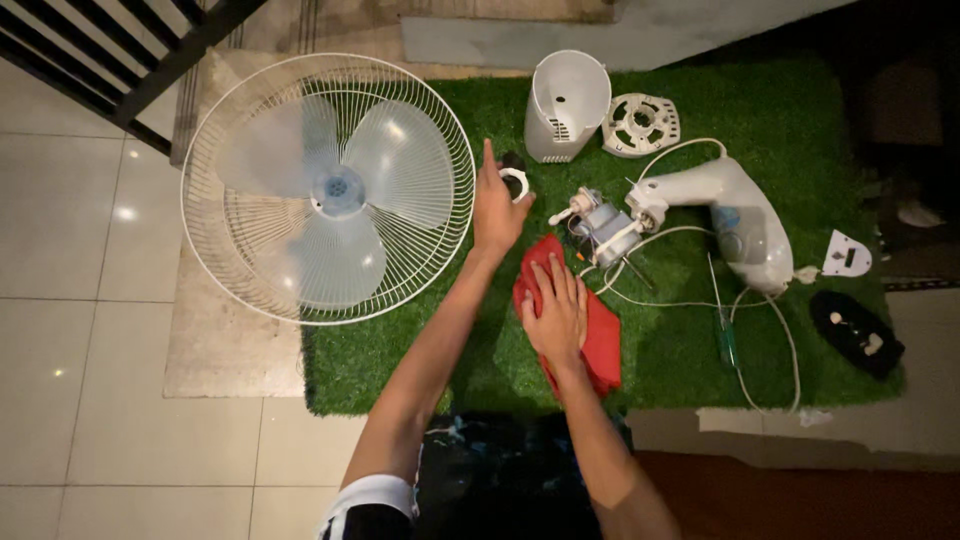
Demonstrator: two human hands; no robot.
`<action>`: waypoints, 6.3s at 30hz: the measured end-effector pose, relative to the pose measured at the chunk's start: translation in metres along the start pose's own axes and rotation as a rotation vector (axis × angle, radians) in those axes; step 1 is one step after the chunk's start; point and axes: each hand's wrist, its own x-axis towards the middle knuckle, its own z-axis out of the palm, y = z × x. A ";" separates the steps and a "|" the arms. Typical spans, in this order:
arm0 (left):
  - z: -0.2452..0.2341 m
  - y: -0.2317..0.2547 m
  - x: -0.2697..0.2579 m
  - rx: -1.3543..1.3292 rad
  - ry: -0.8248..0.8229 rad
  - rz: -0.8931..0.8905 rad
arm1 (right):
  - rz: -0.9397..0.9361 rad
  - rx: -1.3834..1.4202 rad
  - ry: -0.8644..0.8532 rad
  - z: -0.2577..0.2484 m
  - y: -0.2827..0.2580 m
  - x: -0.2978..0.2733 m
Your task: The person wipes several disassembled fan components with a red cloth, including a black cap, a white ring, and the fan blades. The person handles each part individually and wipes them before placing them back on the mat.
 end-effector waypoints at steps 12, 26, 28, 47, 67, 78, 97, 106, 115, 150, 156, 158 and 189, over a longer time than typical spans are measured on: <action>0.026 -0.020 0.041 0.068 -0.110 -0.004 | 0.027 0.005 -0.009 0.002 0.001 0.004; 0.026 -0.021 0.024 0.151 -0.112 0.004 | 0.036 0.014 -0.008 0.002 0.002 0.003; 0.022 -0.017 0.011 0.110 -0.078 -0.030 | 0.023 0.022 0.010 0.004 0.002 0.005; -0.084 0.005 -0.099 -0.056 -0.227 0.013 | -0.012 -0.041 0.016 0.011 0.005 -0.001; -0.183 -0.050 -0.087 0.532 -0.025 -0.197 | -0.045 -0.071 0.042 0.010 0.004 -0.001; -0.180 -0.074 -0.093 0.589 0.104 -0.045 | -0.058 -0.072 0.052 0.011 0.005 -0.002; -0.282 0.048 -0.055 -0.324 0.416 -0.100 | -0.034 -0.058 0.035 0.018 0.013 -0.002; -0.282 0.084 -0.128 -1.172 0.245 -0.278 | -0.069 0.002 0.068 0.015 0.014 -0.003; -0.224 0.065 -0.196 -1.526 0.236 -0.473 | -0.031 0.325 0.083 -0.004 0.034 -0.006; -0.221 -0.019 -0.245 -1.060 -0.011 -0.713 | 0.348 1.479 0.073 -0.122 0.007 -0.027; -0.249 -0.070 -0.200 -1.005 0.168 -0.779 | 0.438 1.278 0.093 -0.094 0.035 -0.037; -0.246 -0.078 -0.187 -0.959 0.167 -0.788 | 0.441 1.389 0.058 -0.089 0.037 -0.040; -0.271 -0.175 -0.069 -0.842 0.459 -0.701 | 0.554 1.579 -0.067 -0.112 0.034 -0.035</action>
